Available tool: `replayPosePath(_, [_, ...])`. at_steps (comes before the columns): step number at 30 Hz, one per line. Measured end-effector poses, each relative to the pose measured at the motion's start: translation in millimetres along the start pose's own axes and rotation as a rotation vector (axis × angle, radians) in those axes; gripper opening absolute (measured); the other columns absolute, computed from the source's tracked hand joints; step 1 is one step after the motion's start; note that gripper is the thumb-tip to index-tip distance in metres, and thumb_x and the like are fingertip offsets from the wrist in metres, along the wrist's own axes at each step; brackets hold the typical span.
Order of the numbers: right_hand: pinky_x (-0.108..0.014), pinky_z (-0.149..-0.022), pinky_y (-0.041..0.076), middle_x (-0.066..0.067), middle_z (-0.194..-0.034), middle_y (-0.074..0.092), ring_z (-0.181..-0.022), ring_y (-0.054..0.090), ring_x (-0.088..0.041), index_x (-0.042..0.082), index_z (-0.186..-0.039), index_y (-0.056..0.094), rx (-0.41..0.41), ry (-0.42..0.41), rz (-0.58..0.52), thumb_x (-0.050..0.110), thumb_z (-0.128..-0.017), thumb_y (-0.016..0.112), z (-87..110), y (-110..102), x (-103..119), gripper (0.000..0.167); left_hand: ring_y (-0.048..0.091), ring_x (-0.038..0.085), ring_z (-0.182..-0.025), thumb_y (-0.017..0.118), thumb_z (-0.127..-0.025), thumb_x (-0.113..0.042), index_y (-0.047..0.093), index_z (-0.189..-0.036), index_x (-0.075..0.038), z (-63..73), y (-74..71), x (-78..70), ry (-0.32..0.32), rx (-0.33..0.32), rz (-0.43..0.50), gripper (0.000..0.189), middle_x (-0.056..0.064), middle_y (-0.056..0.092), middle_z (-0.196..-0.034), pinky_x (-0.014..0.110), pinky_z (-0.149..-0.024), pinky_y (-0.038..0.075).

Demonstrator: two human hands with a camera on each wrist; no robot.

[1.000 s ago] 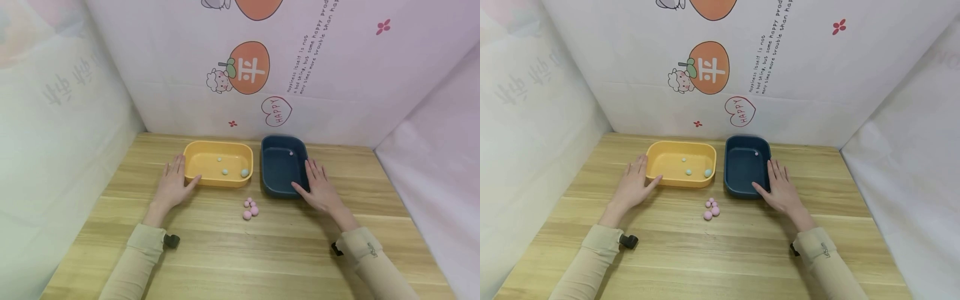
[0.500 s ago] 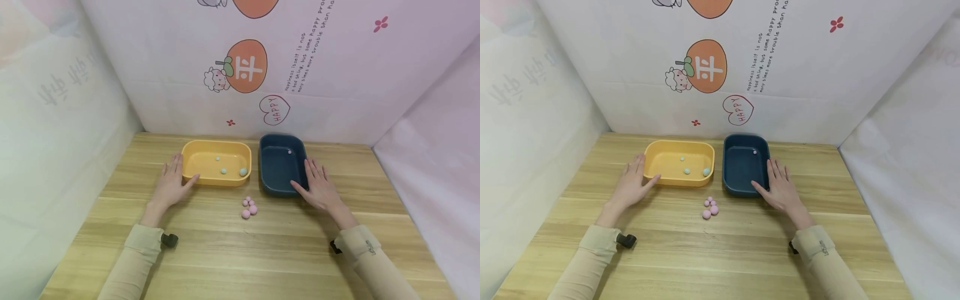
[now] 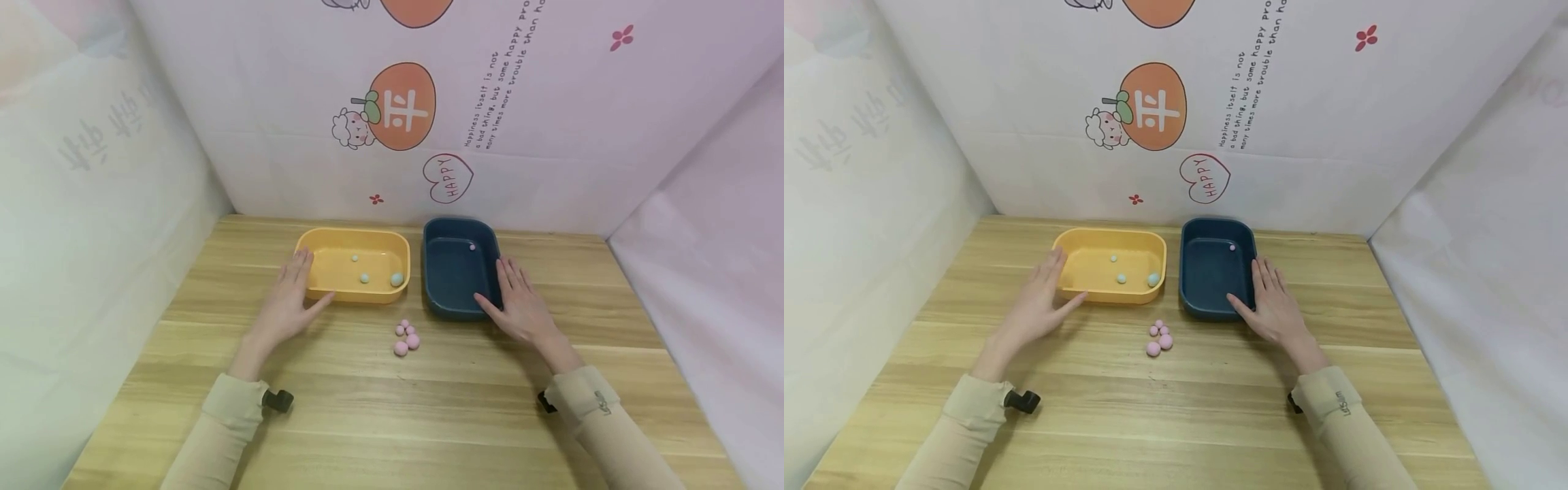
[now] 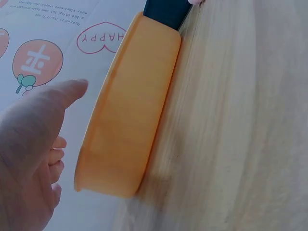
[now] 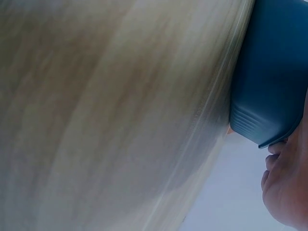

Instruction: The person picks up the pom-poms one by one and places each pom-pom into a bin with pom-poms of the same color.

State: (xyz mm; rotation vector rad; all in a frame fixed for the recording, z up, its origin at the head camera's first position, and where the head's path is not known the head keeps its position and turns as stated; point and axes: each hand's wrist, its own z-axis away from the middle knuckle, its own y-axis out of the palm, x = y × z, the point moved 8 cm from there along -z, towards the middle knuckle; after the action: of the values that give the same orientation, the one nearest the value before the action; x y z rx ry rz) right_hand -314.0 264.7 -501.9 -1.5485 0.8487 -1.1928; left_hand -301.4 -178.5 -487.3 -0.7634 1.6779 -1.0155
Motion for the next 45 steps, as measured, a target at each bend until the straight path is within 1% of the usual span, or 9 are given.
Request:
replayPosePath(4, [-0.064,-0.14,0.012,-0.03,-0.183,0.008,-0.172,0.007,-0.048,-0.006,-0.173,0.005,-0.001,0.001,0.001,0.063,-0.111,0.046,0.0,0.6,-0.5,0.101,0.012,0.041,-0.173,0.07,-0.106,-0.047,0.018,-0.173,0.002,4.2,1.9,-6.7,0.017,-0.027,0.067,0.098,0.021,0.01,-0.185,0.066,-0.14,0.013])
replayPosePath(11, [-0.064,-0.14,0.013,-0.03,-0.183,0.007,-0.172,0.006,-0.047,-0.006,-0.173,0.004,0.003,0.003,0.009,0.064,-0.112,0.044,-1.0,2.1,-2.0,0.101,0.036,0.043,-0.164,0.083,-0.098,-0.025,0.045,-0.162,0.001,11.7,-4.6,-25.8,0.144,-0.212,0.176,0.079,0.024,0.04,-0.174,0.064,-0.135,0.031])
replayPosePath(14, [-0.064,-0.14,0.014,-0.031,-0.183,0.008,-0.172,0.008,-0.048,-0.007,-0.173,0.006,-0.001,-0.002,0.017,0.064,-0.112,0.044,-1.6,1.9,-1.6,0.101,0.045,0.045,-0.157,0.086,-0.095,-0.019,0.052,-0.156,0.003,14.7,-5.4,-33.0,0.177,-0.264,0.212,0.074,0.026,0.049,-0.166,0.063,-0.132,0.037])
replayPosePath(23, [-0.064,-0.14,0.014,-0.03,-0.183,0.008,-0.172,0.008,-0.047,-0.007,-0.173,0.007,-0.003,0.0,0.009,0.064,-0.112,0.044,-1.7,1.6,-1.5,0.101,0.054,0.044,-0.147,0.088,-0.09,-0.006,0.064,-0.137,0.005,19.3,3.1,-43.5,0.194,-0.311,0.389,0.054,0.025,0.062,-0.151,0.061,-0.129,0.041])
replayPosePath(27, [-0.064,-0.14,0.014,-0.031,-0.182,0.009,-0.172,0.009,-0.048,-0.007,-0.173,0.006,0.0,0.001,0.008,0.064,-0.112,0.044,-2.3,1.8,-1.2,0.101,0.06,0.041,-0.14,0.089,-0.088,-0.003,0.069,-0.132,0.003,24.5,4.9,-50.6,0.223,-0.338,0.417,0.049,0.021,0.068,-0.144,0.056,-0.125,0.047])
replayPosePath(30, [-0.064,-0.14,0.013,-0.03,-0.183,0.008,-0.172,0.008,-0.048,-0.007,-0.173,0.006,0.001,0.005,0.0,0.065,-0.112,0.044,-2.2,1.5,-1.1,0.101,0.064,0.038,-0.135,0.09,-0.087,-0.003,0.071,-0.131,0.002,27.5,7.0,-58.4,0.247,-0.336,0.428,0.049,0.017,0.071,-0.139,0.048,-0.123,0.049])
replayPosePath(33, [-0.064,-0.14,0.013,-0.03,-0.183,0.007,-0.172,0.006,-0.047,-0.006,-0.173,0.006,0.0,0.008,-0.005,0.064,-0.112,0.044,-1.8,1.4,-1.8,0.101,0.066,0.036,-0.132,0.09,-0.086,-0.003,0.072,-0.13,0.002,29.4,12.0,-65.1,0.251,-0.315,0.457,0.048,0.016,0.074,-0.134,0.044,-0.122,0.051])
replayPosePath(41, [-0.064,-0.14,0.013,-0.03,-0.183,0.007,-0.172,0.006,-0.047,-0.005,-0.173,0.003,0.001,0.006,-0.015,0.064,-0.112,0.044,-2.2,1.5,-2.6,0.101,0.068,0.033,-0.128,0.089,-0.089,-0.003,0.076,-0.126,-0.001,30.8,30.5,-79.8,0.208,-0.223,0.569,0.04,0.014,0.076,-0.132,0.043,-0.119,0.055])
replayPosePath(45, [-0.065,-0.14,0.014,-0.031,-0.182,0.008,-0.172,0.007,-0.048,-0.006,-0.173,0.004,-0.001,0.002,-0.012,0.063,-0.112,0.045,-2.6,1.6,-2.4,0.101,0.068,0.033,-0.129,0.089,-0.088,-0.004,0.076,-0.126,0.001,30.0,40.6,-87.4,0.212,-0.178,0.575,0.04,0.018,0.076,-0.132,0.046,-0.119,0.055])
